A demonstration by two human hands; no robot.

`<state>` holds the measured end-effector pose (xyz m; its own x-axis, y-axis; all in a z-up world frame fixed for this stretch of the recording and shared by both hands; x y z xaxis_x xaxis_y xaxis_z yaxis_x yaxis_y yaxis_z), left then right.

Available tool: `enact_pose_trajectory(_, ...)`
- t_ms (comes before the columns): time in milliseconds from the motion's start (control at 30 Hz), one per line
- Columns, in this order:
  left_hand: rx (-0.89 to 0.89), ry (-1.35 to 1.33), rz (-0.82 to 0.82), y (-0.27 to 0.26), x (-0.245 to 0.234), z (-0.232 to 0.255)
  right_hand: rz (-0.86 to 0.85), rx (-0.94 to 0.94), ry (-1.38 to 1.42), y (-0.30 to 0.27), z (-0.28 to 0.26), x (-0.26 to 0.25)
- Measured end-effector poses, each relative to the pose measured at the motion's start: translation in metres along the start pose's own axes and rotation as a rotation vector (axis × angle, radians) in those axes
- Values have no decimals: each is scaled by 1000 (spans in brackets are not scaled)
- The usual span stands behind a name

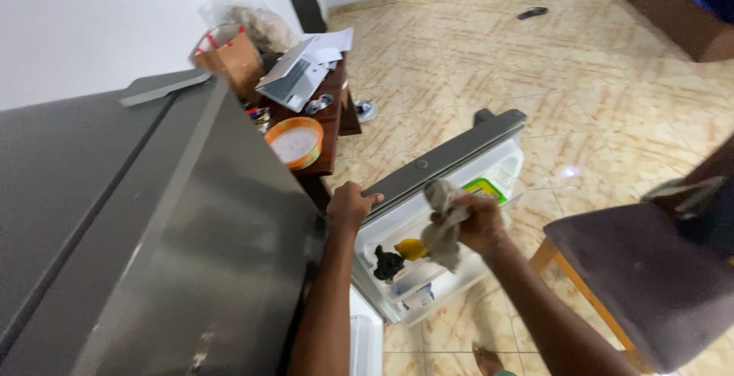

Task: Cleaning the internal seals and surfaces of a refrigerator using a cloth and soapy water.

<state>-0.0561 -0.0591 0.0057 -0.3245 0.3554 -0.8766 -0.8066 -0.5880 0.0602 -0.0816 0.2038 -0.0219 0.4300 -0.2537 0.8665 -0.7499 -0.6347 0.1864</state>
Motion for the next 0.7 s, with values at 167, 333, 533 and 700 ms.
enact_pose_trajectory(167,-43,238,-173,13,-9,-2,267,6,-464,11,-14,-13)
enact_pose_trajectory(333,-122,390,-355,21,-1,-10,37,-151,-1223,23,40,35)
enact_pose_trajectory(533,-17,432,-331,34,-5,-8,-458,-774,-1837,13,106,132)
enact_pose_trajectory(700,-59,442,-344,44,-3,-15,-517,-558,-1837,17,147,134)
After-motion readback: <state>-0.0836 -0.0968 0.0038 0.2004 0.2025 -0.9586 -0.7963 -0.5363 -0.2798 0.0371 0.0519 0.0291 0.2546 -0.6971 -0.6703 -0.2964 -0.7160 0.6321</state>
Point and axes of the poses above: each hand's wrist, its own y-axis towards the middle knuckle, its own x-axis out of the palm, z = x × y, the point moved 9 cm from there along y, towards the middle knuckle, and after that the axes turned 9 degrees about -x, right-handed, at the moved point
